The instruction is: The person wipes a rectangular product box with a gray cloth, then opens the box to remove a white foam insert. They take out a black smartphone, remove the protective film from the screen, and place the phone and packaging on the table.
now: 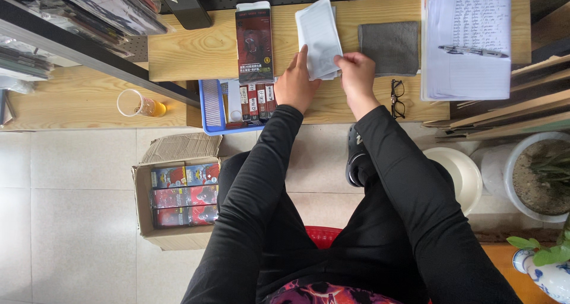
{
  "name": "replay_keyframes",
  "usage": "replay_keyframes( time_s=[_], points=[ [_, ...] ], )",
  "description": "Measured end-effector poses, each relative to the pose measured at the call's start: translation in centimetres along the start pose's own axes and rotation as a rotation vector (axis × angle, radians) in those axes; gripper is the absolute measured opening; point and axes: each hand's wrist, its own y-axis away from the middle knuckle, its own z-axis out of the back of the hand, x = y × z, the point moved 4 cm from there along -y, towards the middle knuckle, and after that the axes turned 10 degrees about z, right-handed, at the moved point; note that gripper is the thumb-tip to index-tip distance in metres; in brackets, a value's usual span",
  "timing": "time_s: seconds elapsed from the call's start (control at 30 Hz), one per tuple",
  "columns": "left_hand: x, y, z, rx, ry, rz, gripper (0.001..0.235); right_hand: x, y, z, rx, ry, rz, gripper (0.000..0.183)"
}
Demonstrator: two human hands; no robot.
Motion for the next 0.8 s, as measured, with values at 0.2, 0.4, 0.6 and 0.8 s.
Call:
replay_keyframes(
  time_s=[0.2, 0.4, 0.6, 0.8],
  points=[
    [-1.6, 7.6, 8.6, -0.22, 0.257, -0.135, 0.067, 0.4, 1.4, 1.8, 0.048, -0.404, -0.297, 0.012],
    [-2.4, 22.0, 17.4, 0.201, 1.202, -0.825, 0.007, 5.0, 4.8, 3.4, 0.061, -0.508, -0.37, 0.012],
    [-0.3, 27.0, 19.6, 0.287, 1.312, -1.047, 0.011, 6.0, 8.1, 4.4, 0.054, -0.618, -0.303, 0.012],
    [-6.0, 27.3, 19.2, 0.395, 1.407, -1.255, 0.016, 5.3, 9.2, 5.7, 0.073, -0.642, -0.268, 0.012]
  ],
)
